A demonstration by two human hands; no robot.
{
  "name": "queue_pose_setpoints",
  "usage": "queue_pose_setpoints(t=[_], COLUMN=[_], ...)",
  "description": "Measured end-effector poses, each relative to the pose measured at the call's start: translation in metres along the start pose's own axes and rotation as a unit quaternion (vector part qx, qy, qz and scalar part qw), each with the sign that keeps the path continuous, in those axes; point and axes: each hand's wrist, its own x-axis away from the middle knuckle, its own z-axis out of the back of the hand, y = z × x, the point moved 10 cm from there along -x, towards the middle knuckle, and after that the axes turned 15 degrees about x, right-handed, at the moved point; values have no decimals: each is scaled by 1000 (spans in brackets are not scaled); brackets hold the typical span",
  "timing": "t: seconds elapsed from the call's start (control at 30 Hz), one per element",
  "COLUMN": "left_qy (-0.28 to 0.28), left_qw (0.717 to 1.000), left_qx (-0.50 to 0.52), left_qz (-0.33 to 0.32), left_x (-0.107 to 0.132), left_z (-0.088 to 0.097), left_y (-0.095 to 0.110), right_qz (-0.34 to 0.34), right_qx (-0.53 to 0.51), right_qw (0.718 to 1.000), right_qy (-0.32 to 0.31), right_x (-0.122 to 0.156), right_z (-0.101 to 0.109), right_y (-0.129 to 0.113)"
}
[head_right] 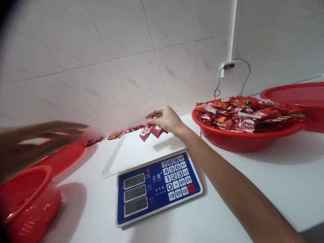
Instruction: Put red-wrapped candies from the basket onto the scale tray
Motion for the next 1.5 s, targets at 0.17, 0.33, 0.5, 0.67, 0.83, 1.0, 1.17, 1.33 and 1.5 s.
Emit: queue_pose_setpoints(t=[0.17, 0.33, 0.5, 0.67, 0.83, 1.0, 1.17, 1.33, 1.5], left_qy=[-121, -135, -152, -181, -208, -195, -181, -164, -158], left_qw=[980, 983, 980, 976, 951, 944, 966, 977, 980], left_qx=[-5, 111, 95, 110, 227, 264, 184, 132, 117], left_qz=[-156, -63, -83, -48, -22, 4, -21, -41, -39], left_x=[-17, -28, -23, -26, -28, -29, -33, -31, -28], left_z=[-110, -151, -154, -152, -152, -150, -142, -137, -135], left_y=[78, 52, 31, 28, 32, 23, 20, 29, 31], right_qz=[3, -19, -4, -18, 10, 31, 24, 17, 24], right_qx=[-37, -22, -1, 29, 58, 123, 110, 112, 121], right_qw=[999, 999, 1000, 999, 988, 986, 987, 987, 986], right_qy=[-18, -24, -15, -1, -142, -109, -112, -112, -110], right_x=[1, -3, -8, -6, 6, 3, -1, 3, 2], right_z=[-2, -2, 2, 17, -12, -20, -21, -18, -18], right_y=[-3, 6, 12, 14, 2, 4, 10, 5, 3])
